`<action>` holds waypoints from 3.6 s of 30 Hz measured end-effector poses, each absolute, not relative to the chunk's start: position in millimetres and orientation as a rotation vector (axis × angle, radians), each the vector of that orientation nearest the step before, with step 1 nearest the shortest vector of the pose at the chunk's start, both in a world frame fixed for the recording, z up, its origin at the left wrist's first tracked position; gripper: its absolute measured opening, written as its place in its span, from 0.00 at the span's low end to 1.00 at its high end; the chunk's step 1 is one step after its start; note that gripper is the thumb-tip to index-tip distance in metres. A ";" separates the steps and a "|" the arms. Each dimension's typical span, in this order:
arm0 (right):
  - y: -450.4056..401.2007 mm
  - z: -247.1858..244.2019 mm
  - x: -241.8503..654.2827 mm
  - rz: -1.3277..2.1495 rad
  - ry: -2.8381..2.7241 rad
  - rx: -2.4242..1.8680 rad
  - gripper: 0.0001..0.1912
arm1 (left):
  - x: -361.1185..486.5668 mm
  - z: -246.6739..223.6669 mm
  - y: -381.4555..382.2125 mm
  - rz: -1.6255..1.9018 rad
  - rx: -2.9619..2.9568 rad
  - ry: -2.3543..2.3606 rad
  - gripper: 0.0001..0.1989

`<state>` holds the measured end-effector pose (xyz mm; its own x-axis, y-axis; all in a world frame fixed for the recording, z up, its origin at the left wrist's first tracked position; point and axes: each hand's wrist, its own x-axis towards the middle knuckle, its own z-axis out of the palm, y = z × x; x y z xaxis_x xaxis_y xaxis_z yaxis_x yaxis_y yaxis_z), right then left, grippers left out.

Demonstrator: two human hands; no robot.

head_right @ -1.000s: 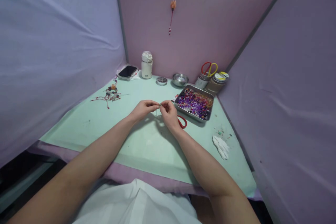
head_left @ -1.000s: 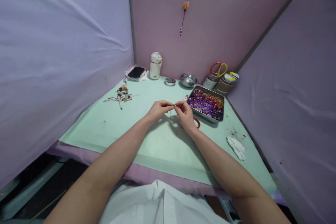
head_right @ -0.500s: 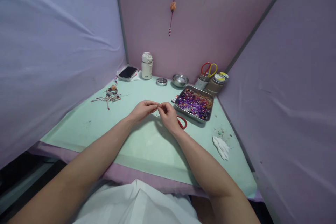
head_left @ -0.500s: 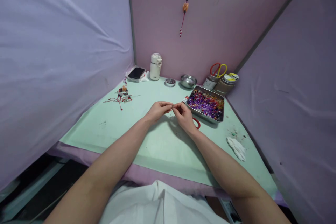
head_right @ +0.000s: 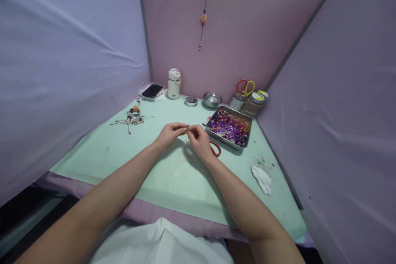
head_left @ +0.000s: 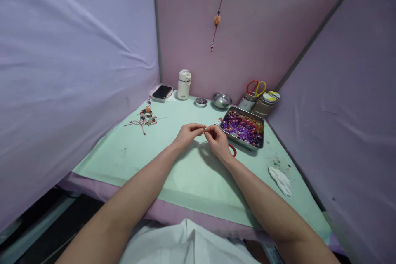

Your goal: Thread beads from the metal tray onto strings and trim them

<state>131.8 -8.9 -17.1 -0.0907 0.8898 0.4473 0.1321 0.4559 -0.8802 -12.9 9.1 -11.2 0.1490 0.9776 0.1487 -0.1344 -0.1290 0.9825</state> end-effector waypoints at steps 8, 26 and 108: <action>-7.7 -20.8 131.2 0.751 -1.514 -1.004 0.06 | -14.6 -13.1 13.5 1.270 1.229 0.927 0.16; -13.1 -12.9 132.6 0.703 -1.646 -0.956 0.06 | -20.0 0.1 8.3 1.191 1.031 0.879 0.15; 10.7 -33.8 139.3 0.778 -1.355 -1.120 0.10 | -24.7 -0.8 8.2 0.851 0.982 0.985 0.20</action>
<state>139.3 10.7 -33.8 0.1118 0.9320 0.3448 0.1726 0.3235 -0.9303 -24.7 8.2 -0.8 0.3245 0.9067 -0.2695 -0.1356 0.3266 0.9354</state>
